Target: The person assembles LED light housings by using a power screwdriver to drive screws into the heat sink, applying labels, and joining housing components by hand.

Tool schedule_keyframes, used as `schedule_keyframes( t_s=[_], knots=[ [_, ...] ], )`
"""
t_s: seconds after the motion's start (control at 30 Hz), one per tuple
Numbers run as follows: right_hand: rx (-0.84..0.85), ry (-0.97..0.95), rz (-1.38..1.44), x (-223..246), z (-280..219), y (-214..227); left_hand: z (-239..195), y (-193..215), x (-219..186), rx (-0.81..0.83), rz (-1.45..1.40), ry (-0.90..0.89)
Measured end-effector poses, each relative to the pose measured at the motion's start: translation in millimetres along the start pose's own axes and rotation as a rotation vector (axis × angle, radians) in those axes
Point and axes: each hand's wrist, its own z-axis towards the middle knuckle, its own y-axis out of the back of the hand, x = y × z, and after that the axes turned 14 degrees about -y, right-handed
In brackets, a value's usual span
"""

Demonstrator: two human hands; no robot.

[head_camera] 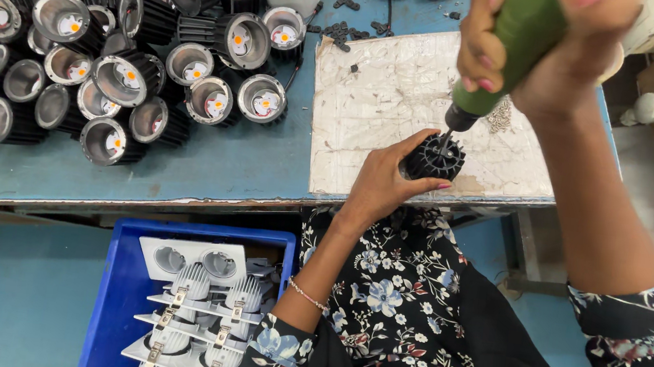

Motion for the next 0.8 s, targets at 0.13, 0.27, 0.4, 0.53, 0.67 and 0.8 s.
schedule_keyframes(
  t_s=[0.13, 0.27, 0.4, 0.53, 0.67, 0.8],
  knots=[
    [-0.014, 0.002, -0.035, 1.5, 3.9, -0.9, 0.1, 0.5, -2.0, -0.003, -0.006, 0.002],
    [-0.017, 0.015, -0.053, 9.0, 9.2, -5.4, -0.2, 0.8, -5.0, -0.01, 0.014, 0.011],
    [-0.053, 0.061, -0.101, 8.6, 7.2, -2.7, -0.9, -0.3, -4.3, -0.024, -0.001, 0.016],
    [-0.088, 0.062, -0.093, 8.0, 2.9, 7.9, 0.0, -0.4, -4.4, -0.011, -0.003, 0.037],
    [-0.132, 0.065, -0.202, 10.2, -4.3, 17.4, 0.5, 0.5, -4.5, -0.016, 0.006, 0.029],
    [-0.184, 0.061, -0.242, 13.0, -16.4, 22.8, 1.1, 0.7, -6.4, -0.021, 0.024, 0.027]
  ],
)
